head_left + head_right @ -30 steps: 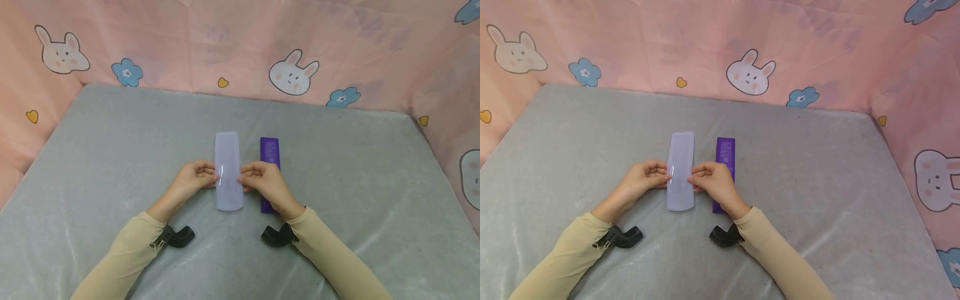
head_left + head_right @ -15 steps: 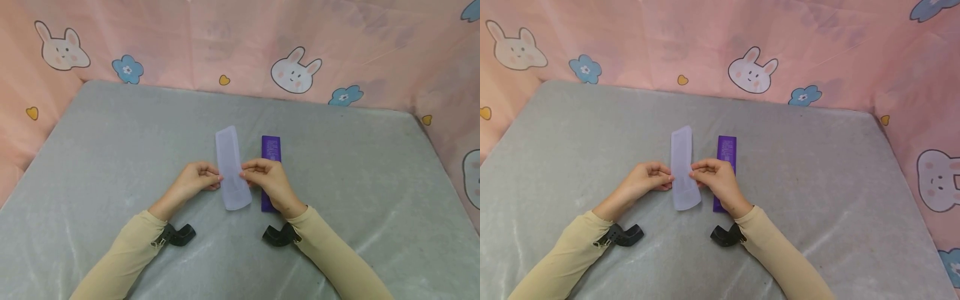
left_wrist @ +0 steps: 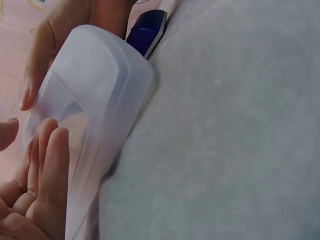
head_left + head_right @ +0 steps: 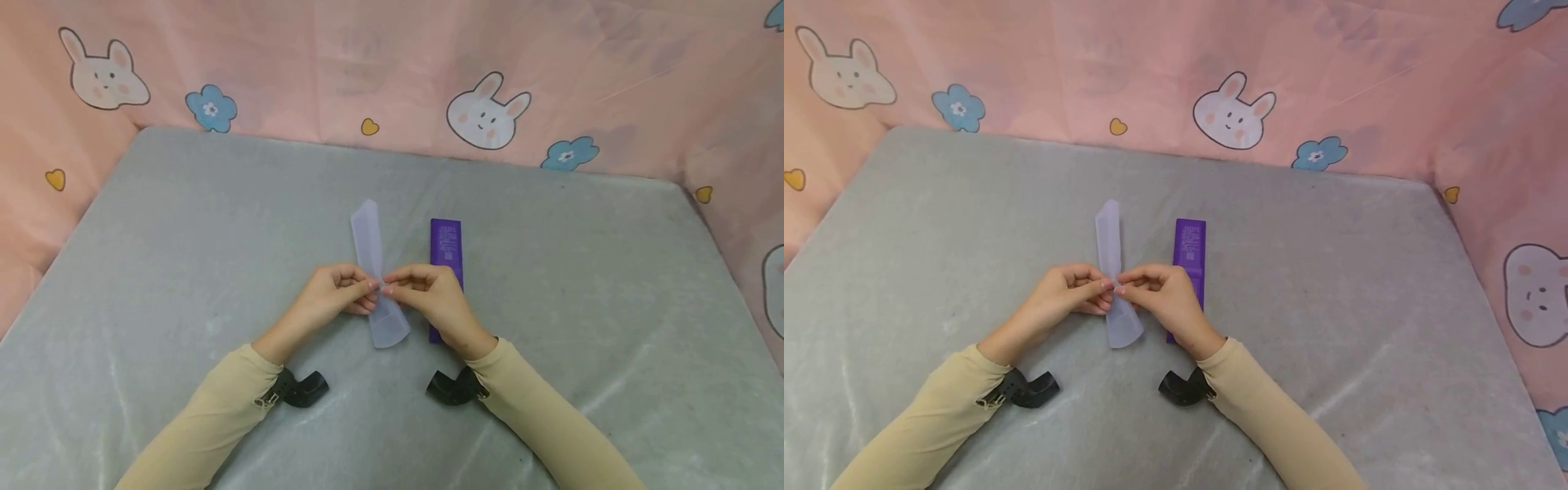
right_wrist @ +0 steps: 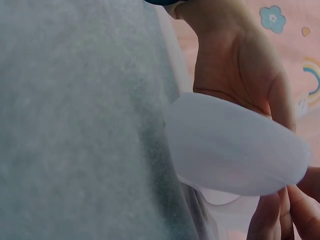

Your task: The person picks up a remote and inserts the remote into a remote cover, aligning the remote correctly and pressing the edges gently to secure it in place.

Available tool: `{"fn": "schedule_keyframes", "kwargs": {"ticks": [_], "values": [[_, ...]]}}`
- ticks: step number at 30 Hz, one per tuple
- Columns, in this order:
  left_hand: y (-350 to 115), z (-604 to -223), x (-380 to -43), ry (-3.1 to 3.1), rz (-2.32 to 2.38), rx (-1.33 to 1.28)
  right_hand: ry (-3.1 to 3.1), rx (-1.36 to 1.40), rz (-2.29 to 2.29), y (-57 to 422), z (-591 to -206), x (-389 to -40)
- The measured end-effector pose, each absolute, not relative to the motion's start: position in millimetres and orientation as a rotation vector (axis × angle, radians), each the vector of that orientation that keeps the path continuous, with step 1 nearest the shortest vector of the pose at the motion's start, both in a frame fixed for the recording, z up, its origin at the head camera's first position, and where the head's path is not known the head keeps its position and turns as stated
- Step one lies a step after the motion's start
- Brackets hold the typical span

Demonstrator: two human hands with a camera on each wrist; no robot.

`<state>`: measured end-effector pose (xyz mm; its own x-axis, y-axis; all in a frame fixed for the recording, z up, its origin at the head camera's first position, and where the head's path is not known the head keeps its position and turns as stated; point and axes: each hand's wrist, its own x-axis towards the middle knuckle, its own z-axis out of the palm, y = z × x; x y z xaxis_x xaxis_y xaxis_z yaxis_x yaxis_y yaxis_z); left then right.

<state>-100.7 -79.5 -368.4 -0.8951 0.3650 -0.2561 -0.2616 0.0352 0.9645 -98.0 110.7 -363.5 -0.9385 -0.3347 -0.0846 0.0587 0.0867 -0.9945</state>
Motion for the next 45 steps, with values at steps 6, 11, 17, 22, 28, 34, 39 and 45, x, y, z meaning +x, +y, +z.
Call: {"fn": "schedule_keyframes", "kwargs": {"ticks": [6, 11, 17, 22, 28, 34, 39, 45], "values": [[-78, -369, -100, 1.889, 1.914, 0.063, 2.059, -0.345, -1.898, 109, -363, -98], [-78, -368, -100, 1.929, 1.89, 0.035, 2.041, -0.387, -1.868, 109, -364, -99], [-78, -367, -101, 2.016, 1.831, 0.024, 2.016, -0.392, -1.853, 109, -365, -98], [-80, -367, -101, 2.117, 1.771, 0.022, 2.017, -0.376, -1.829, 108, -366, -98], [-83, -369, -103, 2.194, 1.757, 0.037, 2.042, -0.352, -1.816, 108, -366, -98], [-84, -369, -102, 2.258, 1.773, 0.103, 2.043, -0.308, -1.834, 107, -366, -98], [-87, -376, -103, 2.31, 1.845, 0.216, 2.06, -0.299, -1.868, 108, -367, -98], [-89, -376, -102, 2.36, 1.911, 0.251, 2.046, -0.219, -2.003, 111, -365, -99]]}}
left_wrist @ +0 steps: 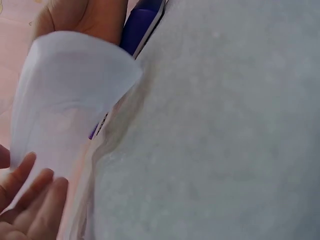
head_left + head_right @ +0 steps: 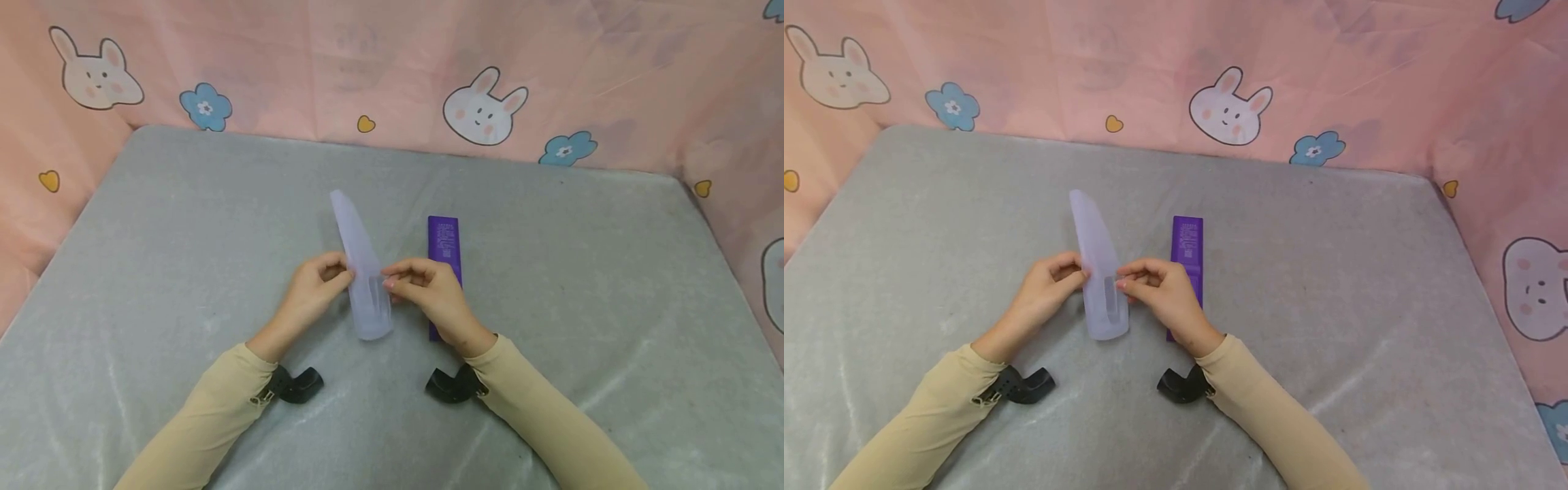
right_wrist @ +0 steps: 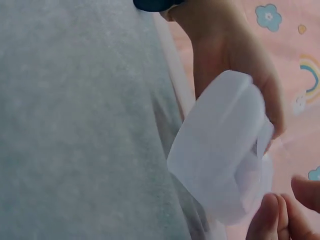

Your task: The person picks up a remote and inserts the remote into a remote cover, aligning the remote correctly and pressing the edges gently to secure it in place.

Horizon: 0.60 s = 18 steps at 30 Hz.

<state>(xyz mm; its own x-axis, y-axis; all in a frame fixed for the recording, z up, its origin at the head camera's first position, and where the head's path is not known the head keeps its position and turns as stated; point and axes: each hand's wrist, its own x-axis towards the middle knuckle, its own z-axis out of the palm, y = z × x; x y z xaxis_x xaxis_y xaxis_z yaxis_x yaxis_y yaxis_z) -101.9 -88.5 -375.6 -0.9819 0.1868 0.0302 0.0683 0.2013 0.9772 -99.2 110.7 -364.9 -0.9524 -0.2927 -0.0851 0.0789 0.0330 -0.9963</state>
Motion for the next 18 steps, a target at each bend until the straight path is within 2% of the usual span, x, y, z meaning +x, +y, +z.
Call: {"fn": "schedule_keyframes", "kwargs": {"ticks": [5, 18], "values": [[-88.1, -370.6, -101.6, 2.27, 2.004, 0.2, 2.0, -0.118, -2.127, 113.4, -364.3, -101.8], [-87.4, -369.8, -100.6, 2.126, 2.163, 0.326, 1.999, -0.017, -2.142, 112.5, -363.3, -104.2]]}}
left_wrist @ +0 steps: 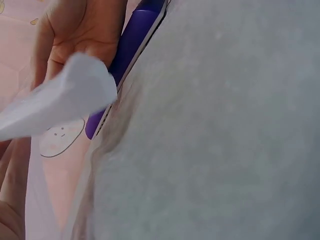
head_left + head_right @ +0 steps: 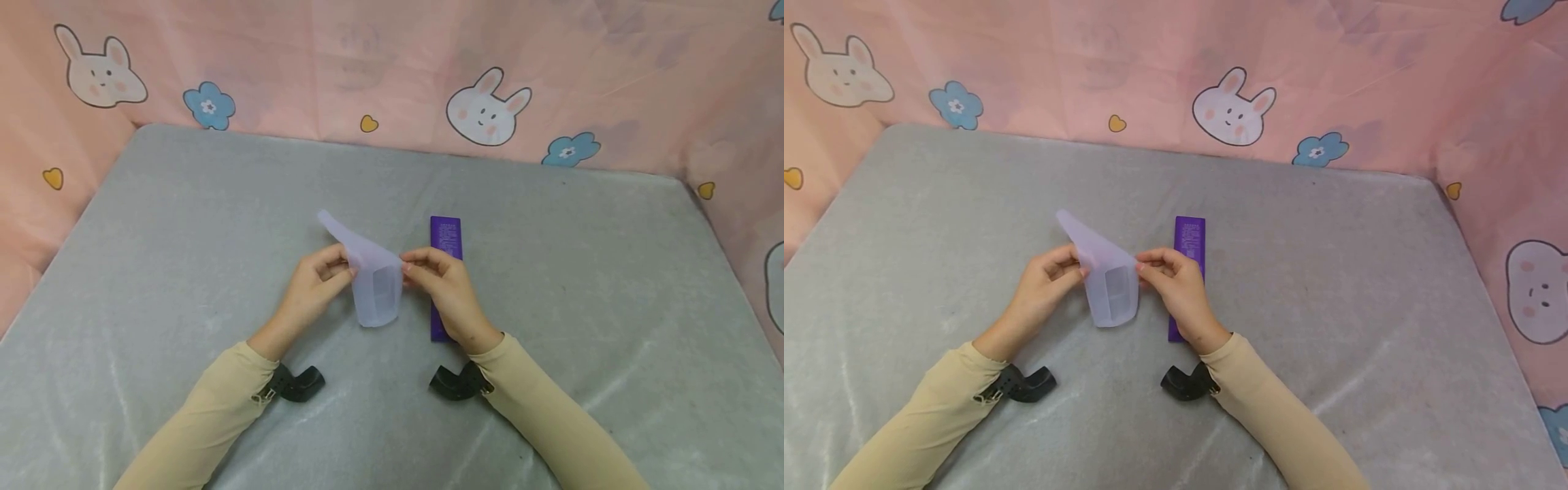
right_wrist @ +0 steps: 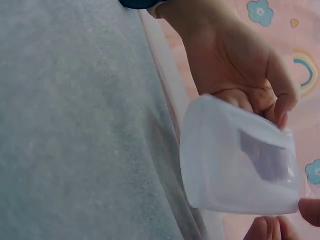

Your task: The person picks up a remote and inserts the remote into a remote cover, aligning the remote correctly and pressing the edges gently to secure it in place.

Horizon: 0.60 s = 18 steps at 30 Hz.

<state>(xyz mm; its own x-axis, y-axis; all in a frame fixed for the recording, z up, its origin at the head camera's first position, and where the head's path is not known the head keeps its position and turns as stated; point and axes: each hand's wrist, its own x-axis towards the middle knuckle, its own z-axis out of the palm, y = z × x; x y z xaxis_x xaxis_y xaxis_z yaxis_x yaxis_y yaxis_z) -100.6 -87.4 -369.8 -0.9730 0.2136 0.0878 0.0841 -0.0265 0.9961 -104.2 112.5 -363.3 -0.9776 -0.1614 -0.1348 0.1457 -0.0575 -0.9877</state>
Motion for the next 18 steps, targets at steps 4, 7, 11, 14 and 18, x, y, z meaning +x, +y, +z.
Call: {"fn": "schedule_keyframes", "kwargs": {"ticks": [4, 7, 11, 14, 18], "values": [[-87.1, -370.1, -99.9, 2.07, 2.185, 0.328, 2.009, -0.024, -2.112, 113.1, -363.1, -104.8], [-86.7, -371.2, -99.6, 1.958, 2.203, 0.224, 2.011, -0.035, -2.078, 113.9, -363.2, -104.9], [-85.9, -372.4, -100.6, 1.857, 2.15, 0.02, 2.057, -0.079, -1.993, 114.2, -363.3, -104.1], [-85.8, -374.7, -102.0, 1.88, 2.081, -0.05, 2.089, -0.12, -1.934, 113.3, -363.0, -103.3], [-85.8, -378.1, -102.9, 1.877, 2.095, -0.031, 2.084, -0.134, -1.914, 111.9, -362.5, -102.4]]}}
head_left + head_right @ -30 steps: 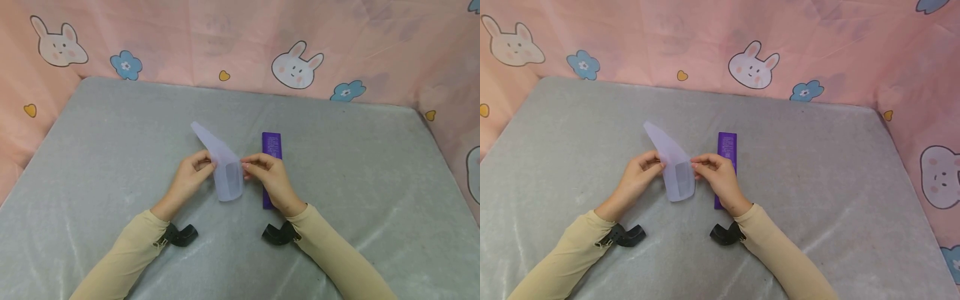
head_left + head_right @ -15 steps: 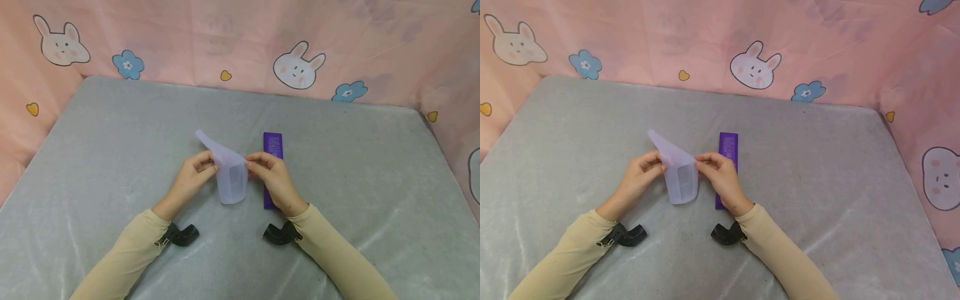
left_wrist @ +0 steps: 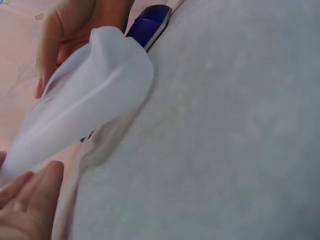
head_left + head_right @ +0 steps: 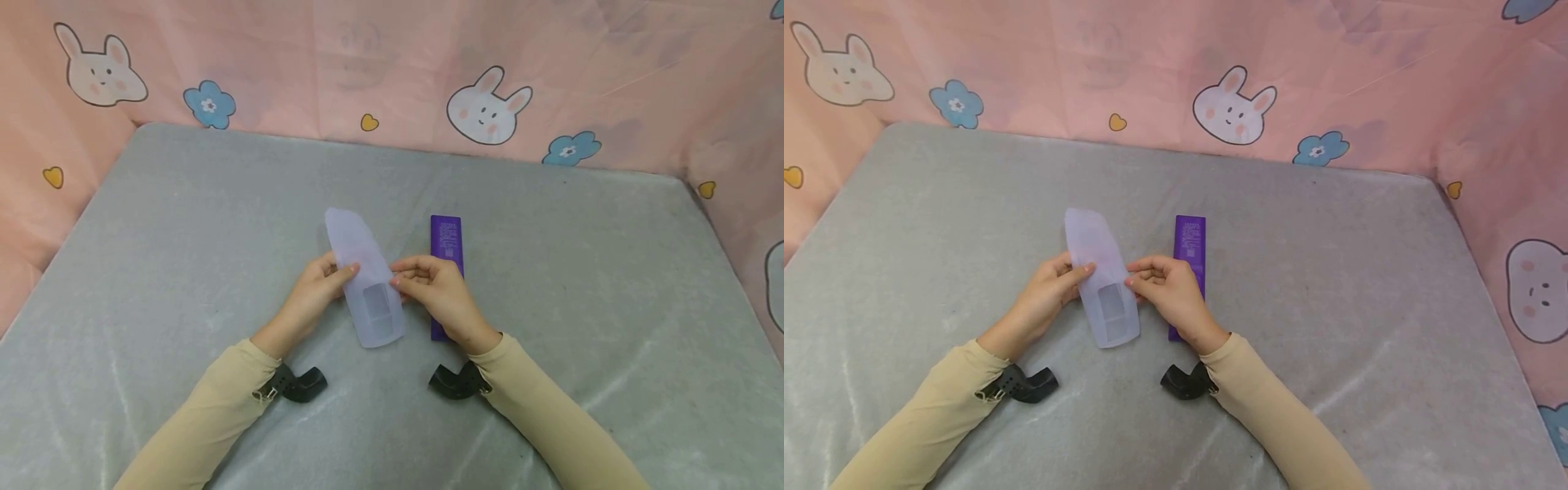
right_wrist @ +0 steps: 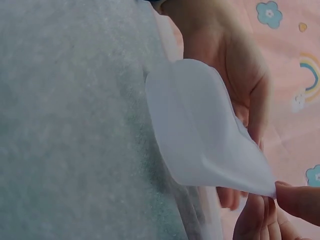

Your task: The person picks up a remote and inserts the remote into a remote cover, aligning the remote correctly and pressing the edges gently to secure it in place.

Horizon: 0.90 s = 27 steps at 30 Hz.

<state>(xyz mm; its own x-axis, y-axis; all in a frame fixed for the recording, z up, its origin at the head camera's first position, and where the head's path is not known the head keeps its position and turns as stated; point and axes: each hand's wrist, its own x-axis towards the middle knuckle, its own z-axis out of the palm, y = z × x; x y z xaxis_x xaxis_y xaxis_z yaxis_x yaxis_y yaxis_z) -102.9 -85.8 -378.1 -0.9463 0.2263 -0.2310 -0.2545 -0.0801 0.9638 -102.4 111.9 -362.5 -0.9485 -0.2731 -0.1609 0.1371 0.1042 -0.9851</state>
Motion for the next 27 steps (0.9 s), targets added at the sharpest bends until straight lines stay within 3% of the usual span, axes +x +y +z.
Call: {"fn": "schedule_keyframes", "kwargs": {"ticks": [27], "values": [[-88, -375, -103, 1.452, 2.406, 0.089, 2.167, -0.197, -1.849, 121, -359, -104]]}}
